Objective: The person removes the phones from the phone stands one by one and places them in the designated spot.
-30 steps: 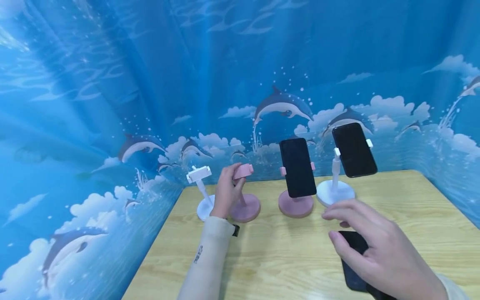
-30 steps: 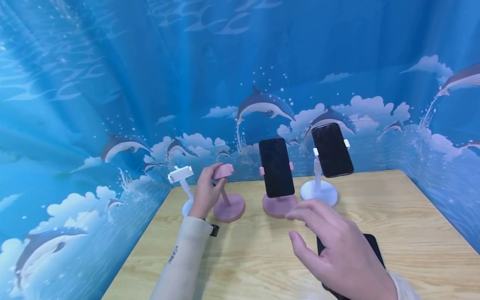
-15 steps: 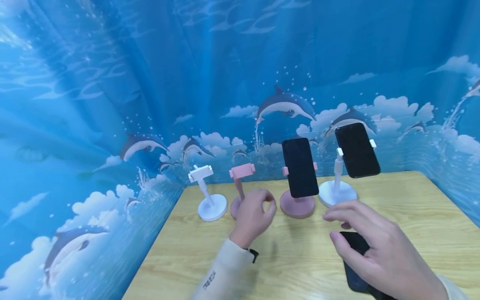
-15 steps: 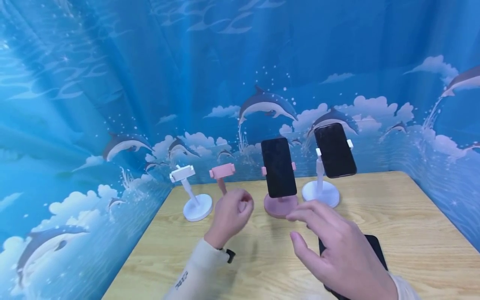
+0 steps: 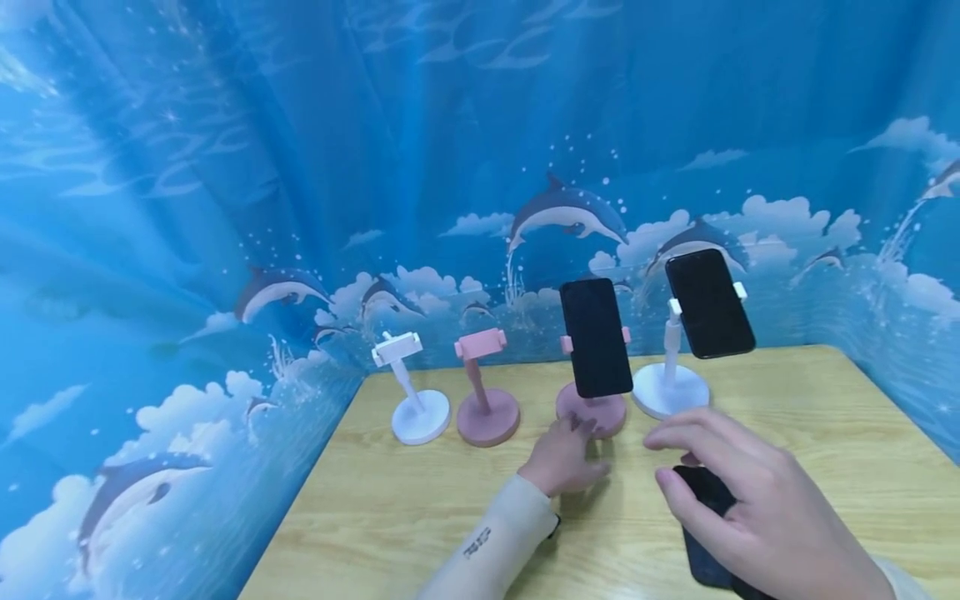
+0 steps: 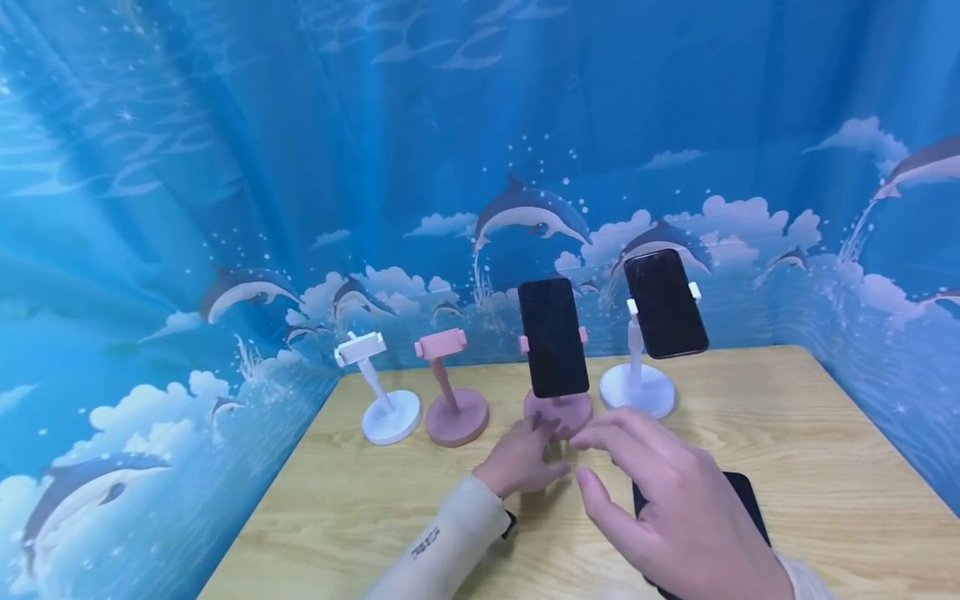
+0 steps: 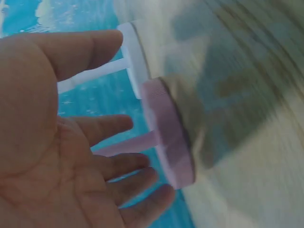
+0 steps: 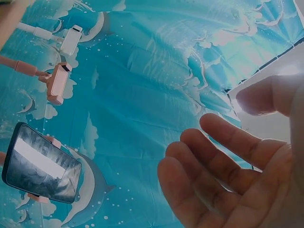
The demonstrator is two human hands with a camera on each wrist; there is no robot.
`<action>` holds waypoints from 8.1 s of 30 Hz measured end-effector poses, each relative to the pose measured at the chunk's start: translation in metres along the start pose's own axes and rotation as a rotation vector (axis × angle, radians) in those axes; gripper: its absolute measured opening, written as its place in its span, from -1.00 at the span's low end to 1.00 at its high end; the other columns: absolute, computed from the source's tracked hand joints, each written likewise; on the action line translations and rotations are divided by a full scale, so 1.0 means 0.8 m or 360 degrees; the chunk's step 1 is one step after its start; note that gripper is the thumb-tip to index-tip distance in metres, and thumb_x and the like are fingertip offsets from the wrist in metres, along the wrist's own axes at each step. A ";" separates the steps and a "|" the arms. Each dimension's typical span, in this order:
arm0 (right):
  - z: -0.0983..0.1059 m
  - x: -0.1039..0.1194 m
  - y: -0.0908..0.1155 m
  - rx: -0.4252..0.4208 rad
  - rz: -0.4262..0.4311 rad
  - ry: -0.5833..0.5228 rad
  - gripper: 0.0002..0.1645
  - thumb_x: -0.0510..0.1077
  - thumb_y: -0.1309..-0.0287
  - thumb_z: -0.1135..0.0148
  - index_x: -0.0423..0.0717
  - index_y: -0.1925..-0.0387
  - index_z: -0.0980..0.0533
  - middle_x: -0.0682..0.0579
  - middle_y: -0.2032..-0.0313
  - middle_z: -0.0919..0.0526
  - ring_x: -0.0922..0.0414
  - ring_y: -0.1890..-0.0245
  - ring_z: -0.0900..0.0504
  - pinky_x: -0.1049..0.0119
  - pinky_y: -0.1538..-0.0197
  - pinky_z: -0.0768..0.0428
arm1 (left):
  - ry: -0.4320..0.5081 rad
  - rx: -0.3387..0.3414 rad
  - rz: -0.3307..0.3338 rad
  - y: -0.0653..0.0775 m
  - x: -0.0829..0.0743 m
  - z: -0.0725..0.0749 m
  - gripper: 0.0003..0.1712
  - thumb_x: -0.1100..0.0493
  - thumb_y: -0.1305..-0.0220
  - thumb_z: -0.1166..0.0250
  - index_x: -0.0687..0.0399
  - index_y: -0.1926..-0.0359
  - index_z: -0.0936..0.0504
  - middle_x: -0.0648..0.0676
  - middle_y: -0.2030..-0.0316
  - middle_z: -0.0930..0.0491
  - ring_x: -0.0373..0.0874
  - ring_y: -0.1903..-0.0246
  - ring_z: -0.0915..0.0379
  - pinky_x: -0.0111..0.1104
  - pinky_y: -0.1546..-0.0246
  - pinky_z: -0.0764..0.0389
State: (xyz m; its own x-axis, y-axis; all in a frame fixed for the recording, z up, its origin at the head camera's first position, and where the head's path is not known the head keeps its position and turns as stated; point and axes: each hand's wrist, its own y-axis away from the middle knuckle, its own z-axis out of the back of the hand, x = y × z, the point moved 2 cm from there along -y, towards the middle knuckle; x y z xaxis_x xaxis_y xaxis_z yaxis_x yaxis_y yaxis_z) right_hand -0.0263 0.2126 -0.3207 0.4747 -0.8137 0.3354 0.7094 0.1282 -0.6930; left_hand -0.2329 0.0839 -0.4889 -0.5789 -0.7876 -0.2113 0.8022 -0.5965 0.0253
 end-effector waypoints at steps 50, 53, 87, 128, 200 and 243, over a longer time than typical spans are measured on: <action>-0.026 -0.002 -0.028 -0.0039 -0.0272 0.0203 -0.68 -0.12 -0.08 -0.29 0.10 0.07 -0.54 0.18 0.14 -0.59 0.23 0.29 -0.59 0.22 0.38 -0.61 | 0.0652 -0.0319 -0.0578 0.179 0.027 0.193 -0.65 -0.26 -0.26 -0.15 -0.21 0.10 -0.55 -0.28 0.37 -0.57 -0.48 0.39 -0.49 -0.51 0.44 -0.54; -0.033 -0.009 -0.030 0.0197 -0.0437 0.0244 -0.70 -0.04 -0.18 -0.22 0.08 0.04 -0.55 0.10 0.09 -0.61 0.13 0.22 -0.60 0.11 0.37 -0.61 | 0.0494 -0.0293 -0.0453 0.184 0.009 0.205 -0.50 -0.41 -0.19 -0.10 -0.24 0.09 -0.60 -0.31 0.40 -0.56 -0.51 0.41 -0.46 -0.51 0.43 -0.52; -0.058 -0.013 -0.028 0.0664 -0.0534 0.0182 -0.88 0.05 -0.18 -0.25 0.33 0.42 -0.45 0.41 0.46 -0.50 0.44 0.44 -0.46 0.37 0.45 -0.45 | 0.0390 -0.0266 -0.0582 0.182 0.008 0.198 -0.84 -0.15 -0.31 -0.15 -0.27 0.32 -0.53 -0.37 0.44 -0.50 -0.58 0.44 -0.40 -0.60 0.40 -0.46; -0.068 -0.009 -0.032 0.0411 -0.0429 0.0424 -0.86 -0.08 -0.10 -0.26 0.06 0.35 -0.44 0.20 0.56 -0.34 0.29 0.68 -0.22 0.42 0.69 -0.21 | 0.0451 -0.0334 -0.0442 0.150 0.005 0.180 -0.76 -0.08 -0.15 -0.34 -0.18 0.36 -0.44 -0.34 0.45 -0.54 -0.61 0.47 -0.40 -0.65 0.46 -0.44; -0.086 0.017 -0.028 0.0226 -0.0397 0.0293 0.03 0.49 0.05 -0.19 0.42 -0.42 -0.04 0.03 -0.42 -0.01 0.36 0.79 -0.14 0.44 0.72 -0.17 | 0.0220 -0.0228 -0.0580 0.171 -0.031 0.174 -0.77 -0.13 -0.18 -0.22 -0.27 0.53 -0.42 -0.36 0.71 -0.32 -0.57 0.70 -0.20 -0.63 0.67 -0.27; -0.076 0.017 -0.030 0.0221 -0.0469 0.0253 -0.14 0.43 0.11 -0.29 0.32 -0.24 -0.30 -0.04 -0.24 -0.23 0.24 0.66 -0.37 0.40 0.68 -0.31 | 0.0761 -0.0033 -0.0797 0.162 -0.030 0.172 -0.68 -0.10 -0.26 -0.24 -0.27 -0.01 -0.45 -0.35 0.32 -0.51 -0.56 0.40 -0.41 -0.63 0.45 -0.49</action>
State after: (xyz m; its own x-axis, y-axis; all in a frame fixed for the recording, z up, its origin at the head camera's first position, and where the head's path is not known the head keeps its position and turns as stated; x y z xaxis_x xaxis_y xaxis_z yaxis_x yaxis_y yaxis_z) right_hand -0.0684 0.1641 -0.3386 0.1599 -0.9039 0.3967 0.8730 -0.0581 -0.4843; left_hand -0.1352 0.0046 -0.3464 -0.7561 -0.2604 -0.6004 0.4605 -0.8636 -0.2054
